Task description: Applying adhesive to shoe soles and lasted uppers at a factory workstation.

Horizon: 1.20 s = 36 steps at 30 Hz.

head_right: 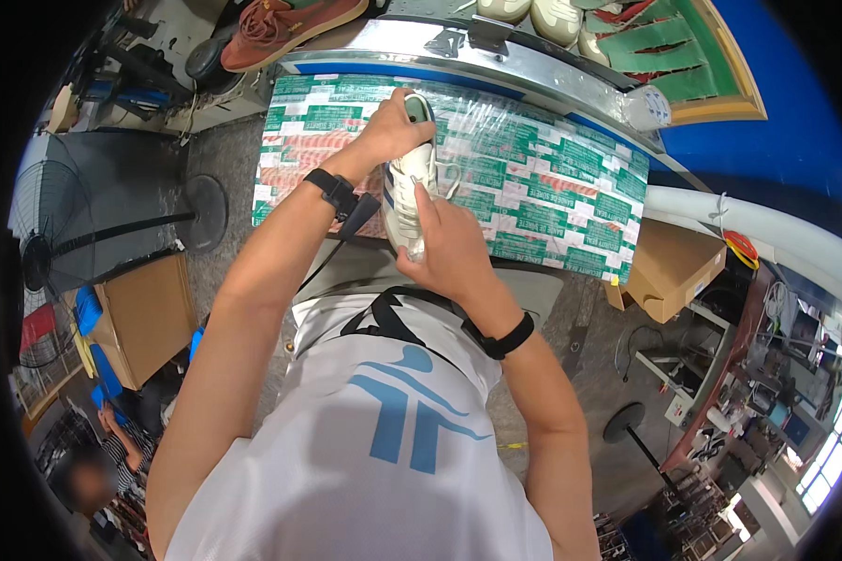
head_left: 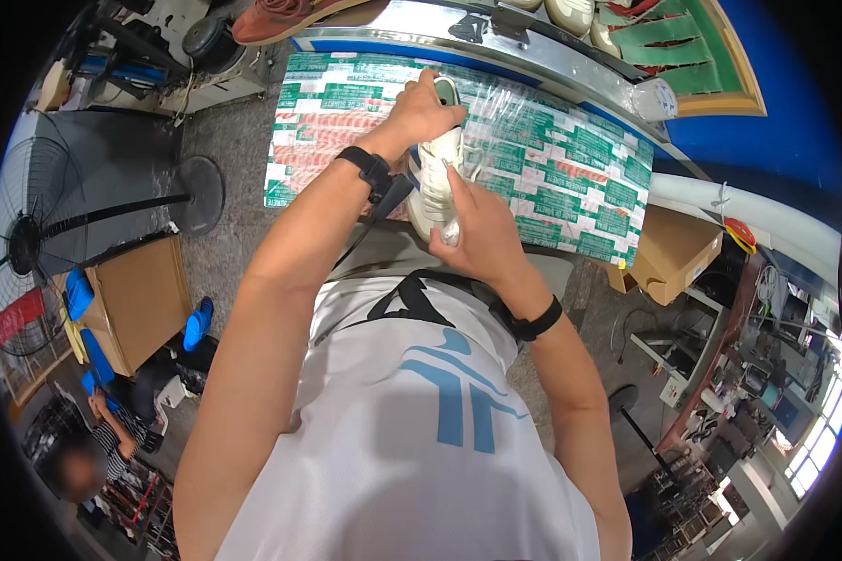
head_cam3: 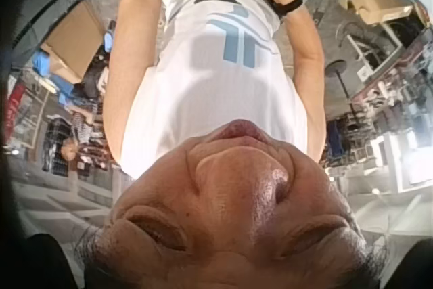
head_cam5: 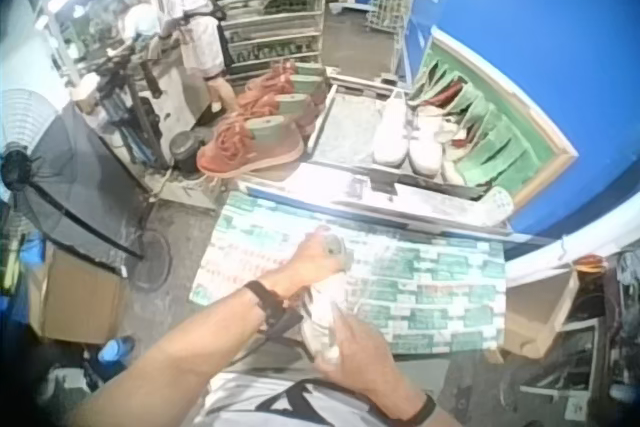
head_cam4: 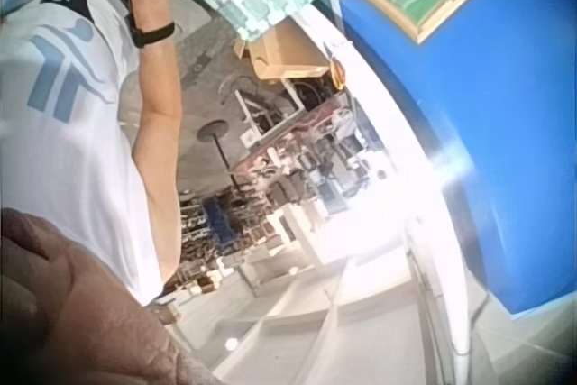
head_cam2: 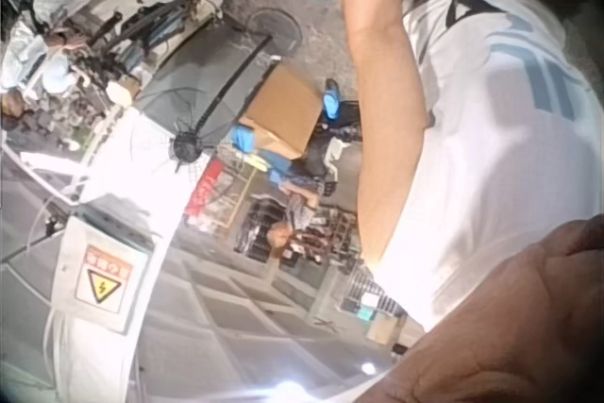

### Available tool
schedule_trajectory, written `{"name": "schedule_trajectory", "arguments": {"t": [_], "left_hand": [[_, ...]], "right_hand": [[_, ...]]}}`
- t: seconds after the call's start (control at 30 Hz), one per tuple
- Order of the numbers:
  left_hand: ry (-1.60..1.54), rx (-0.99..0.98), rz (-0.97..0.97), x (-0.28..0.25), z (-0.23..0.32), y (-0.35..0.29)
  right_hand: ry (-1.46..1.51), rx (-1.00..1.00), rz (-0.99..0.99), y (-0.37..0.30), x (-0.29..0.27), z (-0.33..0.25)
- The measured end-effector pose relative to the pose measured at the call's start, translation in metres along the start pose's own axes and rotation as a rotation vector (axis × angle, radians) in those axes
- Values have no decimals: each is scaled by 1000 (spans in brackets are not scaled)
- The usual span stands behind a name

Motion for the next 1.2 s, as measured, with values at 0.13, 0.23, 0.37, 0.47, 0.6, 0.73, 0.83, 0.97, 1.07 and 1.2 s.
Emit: {"name": "schedule_trajectory", "arguments": {"t": [0.13,0.23,0.37,0.47,0.6,0.73,0.83,0.97,1.07,1.2], "left_hand": [[3,7,5,3,1,-3],[18,27,11,6,-1,-4],[17,41,-18,7,-5,-1],[39,47,-12,3,-3,-1],[8,75,-38,3,-6,1],[-28,67,-85,3,-4,6],[40,57,-59,0,-8,12],[-107,115,-71,-8,-14,17],[-327,95,-280,-6,-12,13],[-522,-53,-247,-14,-22,-23]], "right_hand": [[48,137,-124,4,-8,-3],[257,324,-172,17,8,-12],[382,306,-154,-3,19,-44],[384,273,-204,-25,-8,-29],[66,173,-56,1,-20,-18],[-60,109,-197,-9,-24,2],[16,196,-240,-29,-53,-28],[328,456,-76,-42,-37,-18],[212,559,-70,-34,9,27],[278,513,-98,-29,65,32]]}}
Point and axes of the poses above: each hand's wrist, its own y-axis towards the middle knuckle, its own x-axis out of the palm, z = x × y, the point moved 3 cm from there along y, towards the middle knuckle, and after that the axes turned 9 degrees about z, right-handed, at the moved point
